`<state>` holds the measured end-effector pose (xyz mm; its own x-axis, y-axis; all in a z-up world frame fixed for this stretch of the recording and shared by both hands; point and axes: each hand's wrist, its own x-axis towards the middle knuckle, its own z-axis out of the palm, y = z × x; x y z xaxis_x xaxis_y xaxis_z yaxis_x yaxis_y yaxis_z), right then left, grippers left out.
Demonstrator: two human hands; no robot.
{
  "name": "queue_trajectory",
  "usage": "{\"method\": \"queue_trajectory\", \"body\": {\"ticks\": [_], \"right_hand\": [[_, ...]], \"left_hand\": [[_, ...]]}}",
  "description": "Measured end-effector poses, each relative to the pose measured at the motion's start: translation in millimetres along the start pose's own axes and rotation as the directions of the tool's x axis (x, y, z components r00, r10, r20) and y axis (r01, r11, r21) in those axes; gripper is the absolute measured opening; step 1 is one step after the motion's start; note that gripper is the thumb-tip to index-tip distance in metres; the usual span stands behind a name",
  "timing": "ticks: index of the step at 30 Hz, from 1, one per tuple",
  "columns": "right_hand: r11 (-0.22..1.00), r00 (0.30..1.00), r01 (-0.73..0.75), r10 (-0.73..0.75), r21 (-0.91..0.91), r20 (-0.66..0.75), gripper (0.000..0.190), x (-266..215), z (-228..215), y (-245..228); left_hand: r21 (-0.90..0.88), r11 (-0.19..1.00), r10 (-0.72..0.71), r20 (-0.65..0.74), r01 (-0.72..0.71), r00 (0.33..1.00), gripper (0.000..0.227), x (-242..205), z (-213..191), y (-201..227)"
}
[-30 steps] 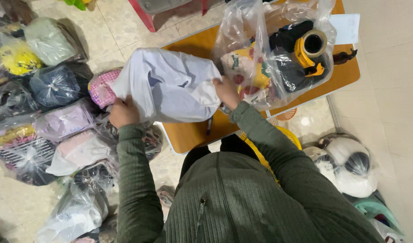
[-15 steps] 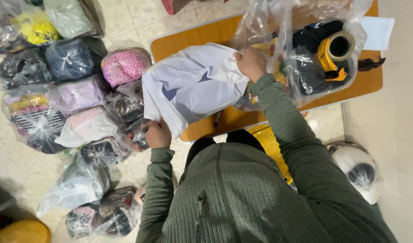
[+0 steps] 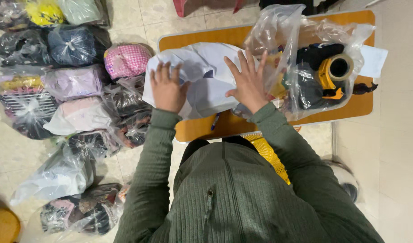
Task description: The person places a folded white garment into a white plastic bag on a table, then uses a handheld tape dispenser to seal the bag. The person writes on the sealed bag with a blue marker. The surrounding area contains many other plastic-wrapped clothing items.
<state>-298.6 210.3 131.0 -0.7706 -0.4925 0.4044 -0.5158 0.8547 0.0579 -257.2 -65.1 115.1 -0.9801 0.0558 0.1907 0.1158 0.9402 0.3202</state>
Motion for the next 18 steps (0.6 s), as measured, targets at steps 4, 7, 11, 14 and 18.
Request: {"method": "queue_trajectory", "body": {"ticks": [4, 7, 11, 14, 18], "right_hand": [[0.995, 0.949, -0.054, 0.024, 0.086, 0.313, 0.024, 25.4, 4.6, 22.0], [0.819, 0.719, -0.56, 0.407, 0.123, 0.564, 0.031, 46.1, -3.3, 45.4], [0.771, 0.859, -0.506, 0.489, 0.386, 0.149, 0.02, 58.7, -25.3, 58.6], [0.926, 0.928, -0.132, 0.241, 0.353, -0.284, 0.013, 32.5, -31.6, 35.8], [0.854, 0.914, -0.088, -0.136, 0.513, 0.383, 0.023, -38.4, 6.5, -48.6]], "left_hand": [[0.1, 0.986, 0.11, 0.196, -0.131, 0.974, 0.097, 37.4, 50.3, 22.0], [0.085, 0.976, 0.193, 0.082, -0.2, 0.978, 0.082, 52.2, 83.5, 19.2], [0.03, 0.998, 0.055, 0.135, -0.059, 0.989, 0.033, 72.0, 108.2, 2.0], [-0.134, 0.99, 0.045, -0.042, -0.05, 0.998, 0.039, 81.2, 108.4, -10.5], [-0.131, 0.99, -0.053, 0.068, 0.062, 0.996, 0.039, 83.0, 101.1, -13.4]]}}
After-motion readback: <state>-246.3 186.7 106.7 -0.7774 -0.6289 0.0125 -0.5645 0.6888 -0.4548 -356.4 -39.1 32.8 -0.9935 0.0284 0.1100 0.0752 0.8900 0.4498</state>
